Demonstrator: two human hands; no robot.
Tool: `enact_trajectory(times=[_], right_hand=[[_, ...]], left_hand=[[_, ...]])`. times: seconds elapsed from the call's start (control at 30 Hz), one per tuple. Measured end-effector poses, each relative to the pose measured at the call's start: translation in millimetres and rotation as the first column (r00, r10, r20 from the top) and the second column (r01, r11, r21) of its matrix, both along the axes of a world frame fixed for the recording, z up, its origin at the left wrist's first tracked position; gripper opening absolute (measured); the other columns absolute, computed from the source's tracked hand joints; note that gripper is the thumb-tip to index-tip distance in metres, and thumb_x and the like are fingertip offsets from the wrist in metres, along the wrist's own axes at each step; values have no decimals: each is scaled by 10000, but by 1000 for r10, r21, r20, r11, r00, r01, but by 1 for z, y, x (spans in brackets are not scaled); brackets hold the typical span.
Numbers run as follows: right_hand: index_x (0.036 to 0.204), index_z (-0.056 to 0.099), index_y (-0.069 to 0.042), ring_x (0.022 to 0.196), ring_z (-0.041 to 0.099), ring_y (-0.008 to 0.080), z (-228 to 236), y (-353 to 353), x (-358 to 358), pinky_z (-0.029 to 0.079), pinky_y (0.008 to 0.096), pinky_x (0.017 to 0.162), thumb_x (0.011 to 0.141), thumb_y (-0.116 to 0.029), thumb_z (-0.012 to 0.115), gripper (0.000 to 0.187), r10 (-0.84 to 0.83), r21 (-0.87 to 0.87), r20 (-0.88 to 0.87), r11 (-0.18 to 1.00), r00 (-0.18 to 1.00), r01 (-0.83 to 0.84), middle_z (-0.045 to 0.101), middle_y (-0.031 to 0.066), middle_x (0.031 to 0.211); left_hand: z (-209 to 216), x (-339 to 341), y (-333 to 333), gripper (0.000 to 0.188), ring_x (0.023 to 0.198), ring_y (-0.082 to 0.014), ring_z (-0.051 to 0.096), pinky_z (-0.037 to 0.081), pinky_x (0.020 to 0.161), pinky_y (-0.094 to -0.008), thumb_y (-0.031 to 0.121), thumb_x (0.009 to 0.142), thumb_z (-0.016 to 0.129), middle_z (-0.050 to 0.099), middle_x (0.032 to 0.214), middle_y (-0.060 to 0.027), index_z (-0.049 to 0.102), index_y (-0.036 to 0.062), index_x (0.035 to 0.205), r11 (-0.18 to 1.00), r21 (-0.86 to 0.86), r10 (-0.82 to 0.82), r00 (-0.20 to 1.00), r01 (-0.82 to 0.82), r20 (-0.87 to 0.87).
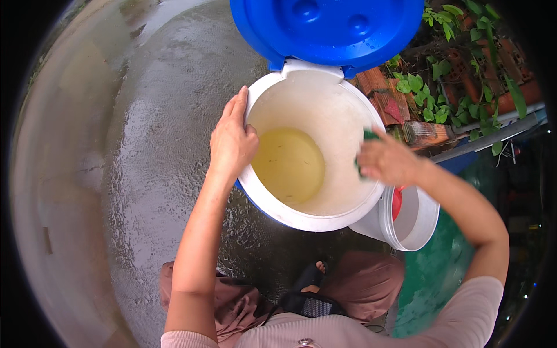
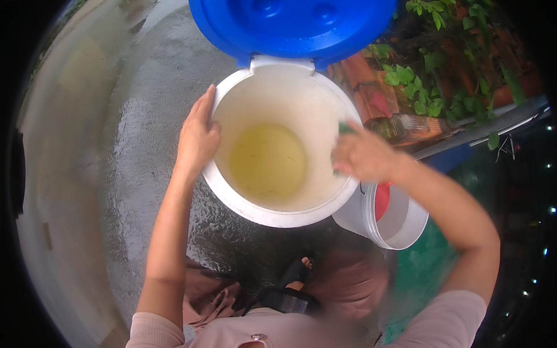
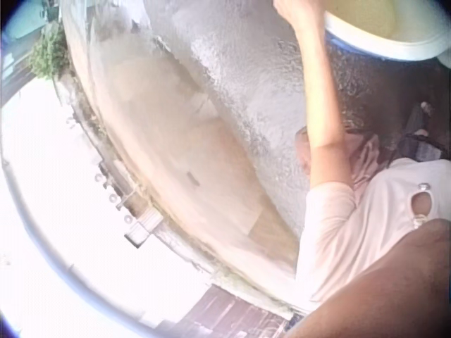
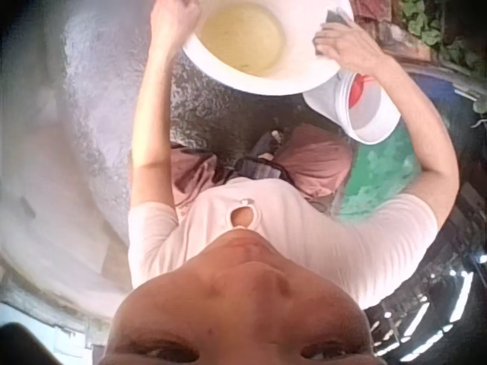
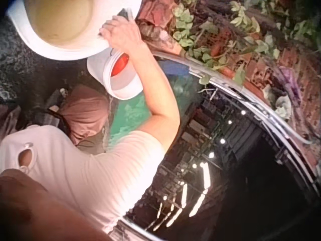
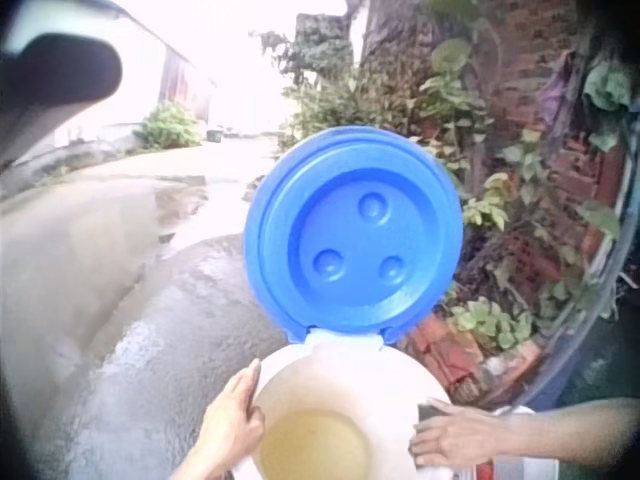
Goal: The person retrieves a blue water cooler, fills it with water using a hose, and then washes the cooler and its lid with a sponge and soap. The person scrubs the interior and exterior surfaces of the cooler and lid.
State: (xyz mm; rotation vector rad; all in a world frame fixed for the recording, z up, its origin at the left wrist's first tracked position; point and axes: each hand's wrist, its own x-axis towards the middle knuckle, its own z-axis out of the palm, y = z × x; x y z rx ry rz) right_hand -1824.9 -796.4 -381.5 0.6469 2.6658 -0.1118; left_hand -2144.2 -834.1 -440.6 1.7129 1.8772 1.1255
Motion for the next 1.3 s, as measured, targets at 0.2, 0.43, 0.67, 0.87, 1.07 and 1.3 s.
enact_trajectory(times=[0.2, 0.43, 0.67, 0.87, 1.07, 1.3], right_hand=[[1025, 615, -106, 1228, 394, 168, 4, 45, 25, 122, 480, 1099, 893, -252, 432, 270, 116, 240, -114, 967, 987, -86, 601, 20, 1082], [998, 641, -140, 1105, 493, 186, 14, -43, -8, 167, 478, 1091, 871, -233, 388, 297, -243, -264, -82, 940, 967, 214, 617, 42, 997], [1212, 526, -106, 1327, 231, 150, 12, 77, 6, 55, 437, 1118, 846, -225, 432, 397, 269, 462, 55, 847, 962, -263, 401, 33, 1358], [984, 603, -67, 1139, 464, 247, 4, -65, -5, 218, 460, 1066, 863, -236, 453, 256, -214, -63, -141, 976, 967, 207, 565, 96, 1076], [1064, 531, -3, 1202, 379, 390, -34, -127, -27, 309, 437, 1002, 815, -49, 547, 254, -491, 65, -709, 670, 506, 740, 475, 205, 1196], [1377, 163, -4, 1215, 387, 357, -42, 6, -4, 348, 427, 980, 830, -199, 540, 692, -790, -42, -538, 372, 293, 927, 317, 208, 1370]], left_hand=[[5, 16, 7, 616, 1142, -327, 478, 387, 958, -401, 7, 718, 415, 432, 1309, -140, 367, 68, 1330, 998, -8, -56, 998, 56, -37], [-3, -4, 0, 609, 1112, -327, 502, 406, 937, -403, 17, 721, 414, 434, 1305, -132, 373, 67, 1326, 1000, -8, 17, 997, -18, -69], [5, 18, 7, 615, 1118, -321, 498, 400, 944, -395, 17, 717, 418, 437, 1300, -132, 371, 66, 1329, 997, -24, -77, 996, 76, -36], [-5, 2, 4, 619, 1153, -312, 468, 371, 972, -365, 4, 709, 420, 431, 1301, -147, 375, 49, 1326, 1000, 17, -11, 998, 10, 61], [0, 10, 8, 613, 1142, -318, 476, 382, 958, -370, -11, 708, 411, 428, 1299, -157, 380, 35, 1318, 999, -1, -42, 997, 42, 59], [5, 5, 5, 599, 1118, -338, 492, 396, 947, -384, -17, 712, 410, 415, 1304, -163, 383, 21, 1309, 997, -4, -73, 997, 73, 29]])
